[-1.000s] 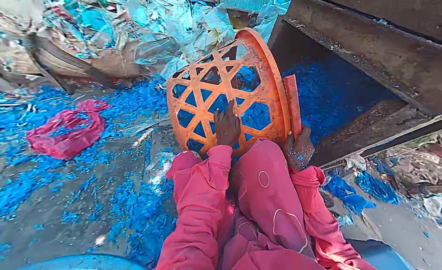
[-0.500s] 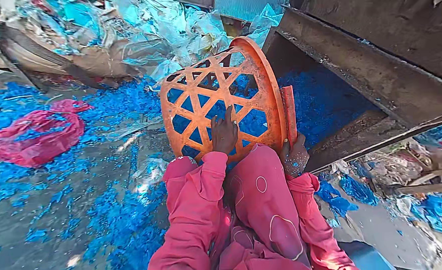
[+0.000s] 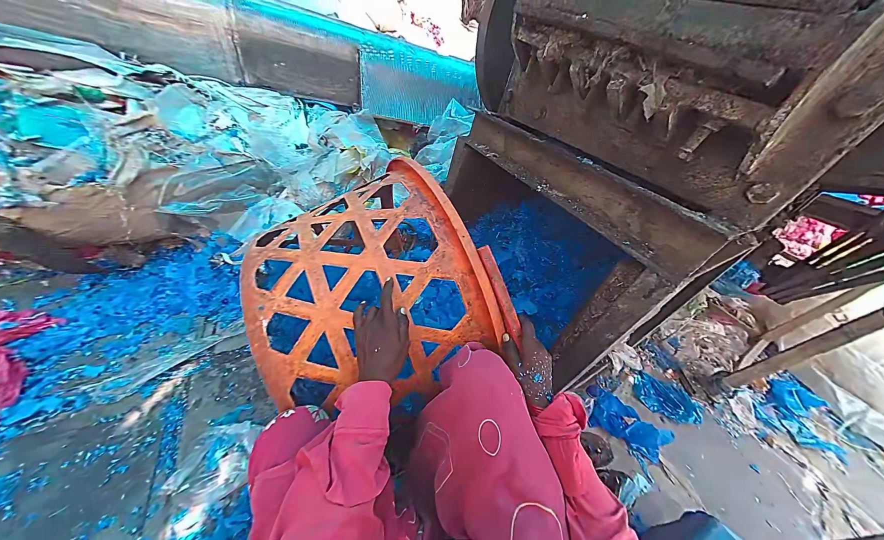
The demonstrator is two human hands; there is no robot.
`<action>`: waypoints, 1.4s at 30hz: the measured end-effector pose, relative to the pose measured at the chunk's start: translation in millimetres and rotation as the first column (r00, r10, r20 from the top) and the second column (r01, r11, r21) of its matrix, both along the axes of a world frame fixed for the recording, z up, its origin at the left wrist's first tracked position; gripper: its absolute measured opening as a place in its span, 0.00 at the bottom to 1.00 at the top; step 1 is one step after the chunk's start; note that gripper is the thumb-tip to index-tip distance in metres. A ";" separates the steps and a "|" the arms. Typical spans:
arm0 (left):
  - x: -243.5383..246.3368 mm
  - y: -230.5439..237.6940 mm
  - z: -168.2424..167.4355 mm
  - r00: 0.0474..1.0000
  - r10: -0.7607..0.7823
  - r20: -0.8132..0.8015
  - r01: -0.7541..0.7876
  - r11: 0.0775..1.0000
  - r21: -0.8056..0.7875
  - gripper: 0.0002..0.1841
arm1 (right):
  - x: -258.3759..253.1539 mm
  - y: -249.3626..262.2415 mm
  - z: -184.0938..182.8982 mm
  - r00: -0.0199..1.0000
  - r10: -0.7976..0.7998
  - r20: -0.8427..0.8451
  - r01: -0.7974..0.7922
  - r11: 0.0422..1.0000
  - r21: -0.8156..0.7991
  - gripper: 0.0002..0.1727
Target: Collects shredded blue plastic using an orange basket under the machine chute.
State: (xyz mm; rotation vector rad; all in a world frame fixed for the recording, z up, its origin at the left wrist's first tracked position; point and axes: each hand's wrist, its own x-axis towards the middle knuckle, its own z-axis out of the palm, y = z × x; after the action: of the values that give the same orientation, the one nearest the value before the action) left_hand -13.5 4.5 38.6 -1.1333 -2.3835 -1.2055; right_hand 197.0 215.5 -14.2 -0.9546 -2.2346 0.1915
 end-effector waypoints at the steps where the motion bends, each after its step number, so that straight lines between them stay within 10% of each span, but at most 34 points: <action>1: -0.3 0.8 -0.3 1.000 0.004 0.002 -0.004 1.000 -0.001 0.30 | 2.4 10.7 -8.6 1.000 0.023 -0.004 -0.023 1.000 -0.006 0.33; 5: 0.5 1.1 -1.8 1.000 0.010 -0.006 -0.010 1.000 -0.002 0.30 | 4.2 24.7 -23.4 1.000 0.006 0.026 -0.005 1.000 -0.009 0.34; 12: 1.5 -1.7 -0.7 1.000 0.006 0.005 -0.006 1.000 -0.005 0.30 | -3.5 -84.3 82.2 0.999 0.034 -0.012 -0.035 0.976 -0.216 0.26; 32: 1.1 1.5 -6.9 0.998 0.003 -0.067 -0.003 1.000 0.004 0.32 | -3.3 -75.5 72.5 0.998 0.035 -0.043 -0.043 0.978 -0.204 0.26; 35: 2.0 1.1 -6.4 0.998 0.002 -0.062 -0.003 1.000 -0.007 0.32 | -3.7 -37.6 20.8 0.989 0.063 -0.136 -0.047 0.992 0.115 0.27; 42: 4.1 -0.5 -3.6 0.998 -0.008 -0.055 0.008 1.000 0.006 0.32 | -7.8 -103.8 111.8 0.988 -0.060 0.145 0.109 0.927 -0.359 0.28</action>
State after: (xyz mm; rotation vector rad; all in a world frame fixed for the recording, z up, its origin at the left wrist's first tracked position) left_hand -9.4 4.0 35.1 -1.1597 -2.3353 -1.1675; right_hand 189.2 111.7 97.6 -1.2921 -2.3169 0.5364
